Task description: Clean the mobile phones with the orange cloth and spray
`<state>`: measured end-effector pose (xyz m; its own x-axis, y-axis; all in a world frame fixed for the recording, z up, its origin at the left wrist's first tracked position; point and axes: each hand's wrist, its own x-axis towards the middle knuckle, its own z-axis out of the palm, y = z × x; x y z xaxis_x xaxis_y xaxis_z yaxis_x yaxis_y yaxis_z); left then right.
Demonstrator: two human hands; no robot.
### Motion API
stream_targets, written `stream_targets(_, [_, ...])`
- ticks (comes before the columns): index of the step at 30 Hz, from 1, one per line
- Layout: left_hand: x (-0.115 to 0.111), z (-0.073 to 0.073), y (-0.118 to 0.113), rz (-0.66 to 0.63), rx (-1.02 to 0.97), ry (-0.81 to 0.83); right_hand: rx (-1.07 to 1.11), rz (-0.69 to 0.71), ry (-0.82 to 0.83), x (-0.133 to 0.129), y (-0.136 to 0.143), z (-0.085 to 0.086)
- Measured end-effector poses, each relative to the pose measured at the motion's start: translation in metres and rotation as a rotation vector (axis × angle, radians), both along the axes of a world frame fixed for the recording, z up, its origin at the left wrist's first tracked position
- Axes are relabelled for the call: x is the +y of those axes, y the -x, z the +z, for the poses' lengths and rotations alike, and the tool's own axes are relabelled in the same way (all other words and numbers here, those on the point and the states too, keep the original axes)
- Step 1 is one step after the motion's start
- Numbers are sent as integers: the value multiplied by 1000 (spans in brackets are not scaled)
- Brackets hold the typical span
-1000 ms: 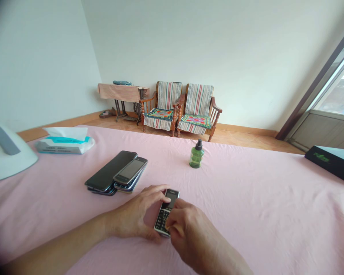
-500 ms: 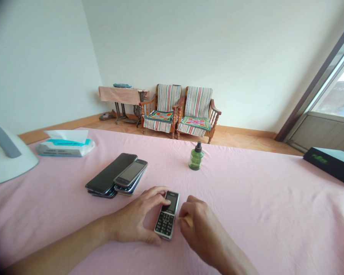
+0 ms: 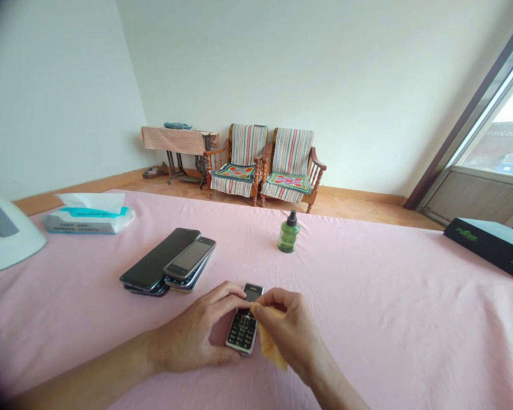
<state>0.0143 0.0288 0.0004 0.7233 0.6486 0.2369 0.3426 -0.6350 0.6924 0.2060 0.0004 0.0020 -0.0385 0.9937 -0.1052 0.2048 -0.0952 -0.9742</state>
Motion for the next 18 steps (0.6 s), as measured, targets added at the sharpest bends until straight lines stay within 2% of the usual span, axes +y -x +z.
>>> stream_targets(3, [0, 1, 0, 8, -22, -12, 126, -11, 54, 0, -3, 2])
stream_targets(6, [0, 1, -1, 25, -63, 1, 237, -9, 37, -2, -6, 5])
stream_targets(10, [-5, -2, -6, 32, -195, 132, 361, 19, -5, -6, -3, 10])
stream_targets(14, [-7, -5, -11, 64, -291, 245, 331, -44, -24, -6, 1, 13])
stream_targets(18, [-5, -2, -11, 182, -262, 288, 205, -161, -50, 1, -5, 8])
